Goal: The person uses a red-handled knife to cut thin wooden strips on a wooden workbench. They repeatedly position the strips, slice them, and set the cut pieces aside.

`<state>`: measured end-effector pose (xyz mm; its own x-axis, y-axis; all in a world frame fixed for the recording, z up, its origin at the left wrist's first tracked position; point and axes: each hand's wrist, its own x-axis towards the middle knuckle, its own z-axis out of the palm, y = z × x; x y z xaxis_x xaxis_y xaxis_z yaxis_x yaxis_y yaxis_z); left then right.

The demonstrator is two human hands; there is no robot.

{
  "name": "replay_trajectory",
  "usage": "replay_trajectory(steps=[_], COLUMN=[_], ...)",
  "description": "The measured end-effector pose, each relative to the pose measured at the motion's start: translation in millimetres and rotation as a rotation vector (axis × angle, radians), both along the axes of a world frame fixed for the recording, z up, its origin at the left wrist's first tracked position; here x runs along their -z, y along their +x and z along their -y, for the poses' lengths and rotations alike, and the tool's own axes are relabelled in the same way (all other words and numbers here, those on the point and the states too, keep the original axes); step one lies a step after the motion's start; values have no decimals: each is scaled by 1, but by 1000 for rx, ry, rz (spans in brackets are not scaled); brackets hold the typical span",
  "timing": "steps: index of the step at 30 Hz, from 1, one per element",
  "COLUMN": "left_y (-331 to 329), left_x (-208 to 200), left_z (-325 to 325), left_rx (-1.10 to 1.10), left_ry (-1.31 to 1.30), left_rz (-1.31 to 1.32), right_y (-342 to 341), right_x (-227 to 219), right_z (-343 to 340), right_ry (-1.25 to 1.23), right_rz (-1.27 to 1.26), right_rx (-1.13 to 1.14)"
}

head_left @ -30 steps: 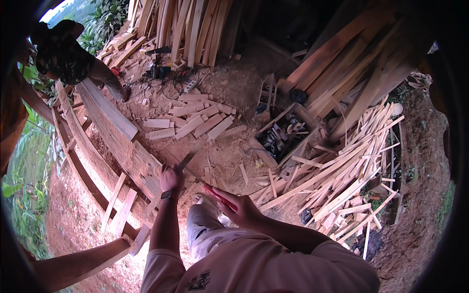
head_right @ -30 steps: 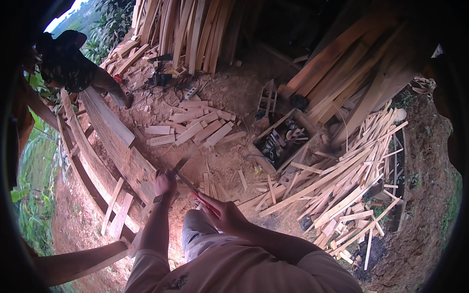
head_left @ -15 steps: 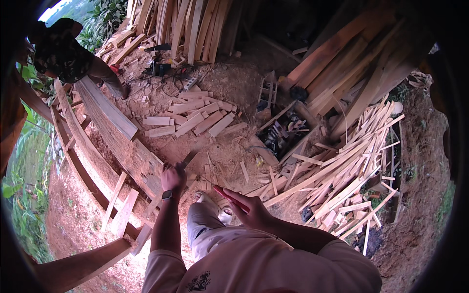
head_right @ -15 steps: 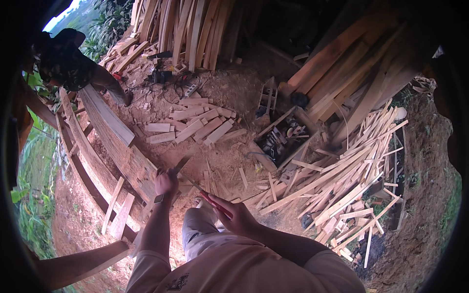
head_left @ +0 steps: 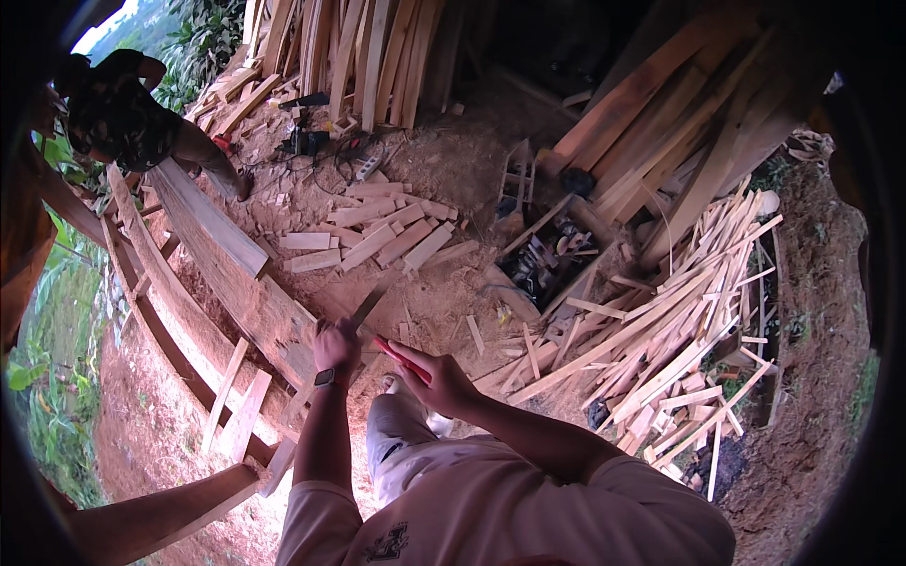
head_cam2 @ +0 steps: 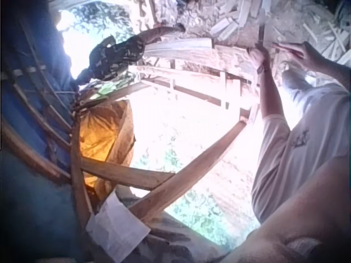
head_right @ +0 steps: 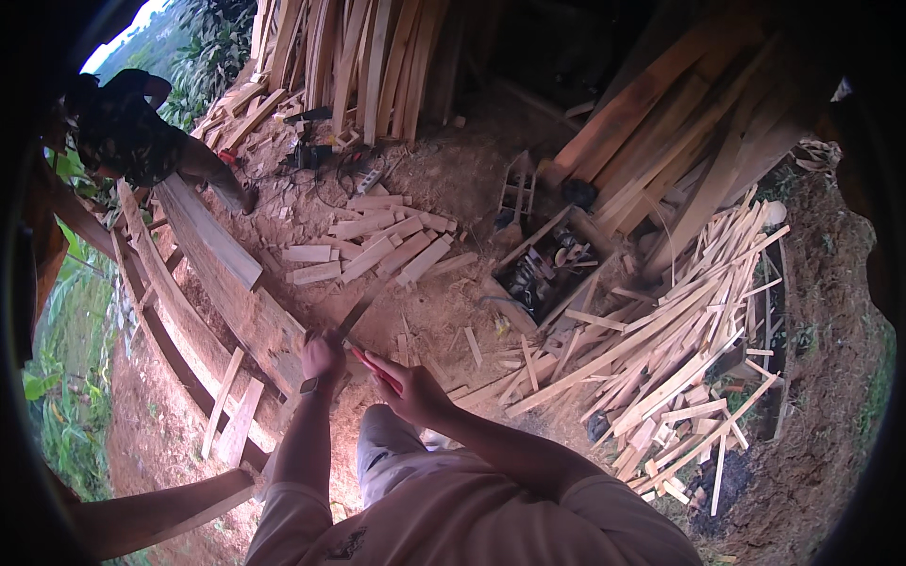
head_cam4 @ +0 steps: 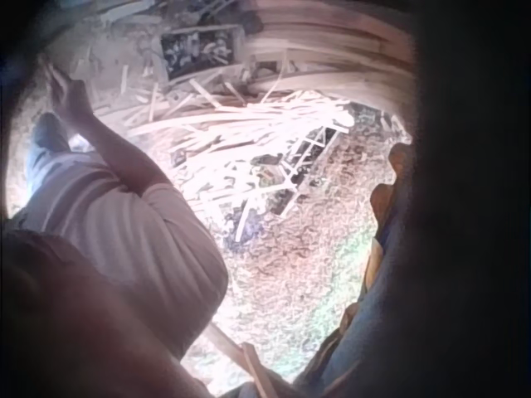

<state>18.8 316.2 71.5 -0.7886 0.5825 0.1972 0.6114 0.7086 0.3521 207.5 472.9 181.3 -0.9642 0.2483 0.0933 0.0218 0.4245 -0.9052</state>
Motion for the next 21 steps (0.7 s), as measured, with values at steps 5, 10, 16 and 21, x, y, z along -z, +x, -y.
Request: replay_trajectory(steps=[5, 10, 16, 21], left_y=[-8, -3, -6, -3], left_x=[11, 10, 9, -2], left_z=[8, -1, 3, 4], left_rx=[-28, -52, -59, -74], left_ry=[4, -36, 6, -42], left_rz=[38, 3, 100, 121], right_y=[47, 97, 92, 100], right_x=[-66, -88, -91, -86], right_z=[-12, -33, -38, -36], right_ry=[-157, -168, -129, -92], right_rz=[100, 216, 192, 240], right_rx=[-39, -47, -42, -26])
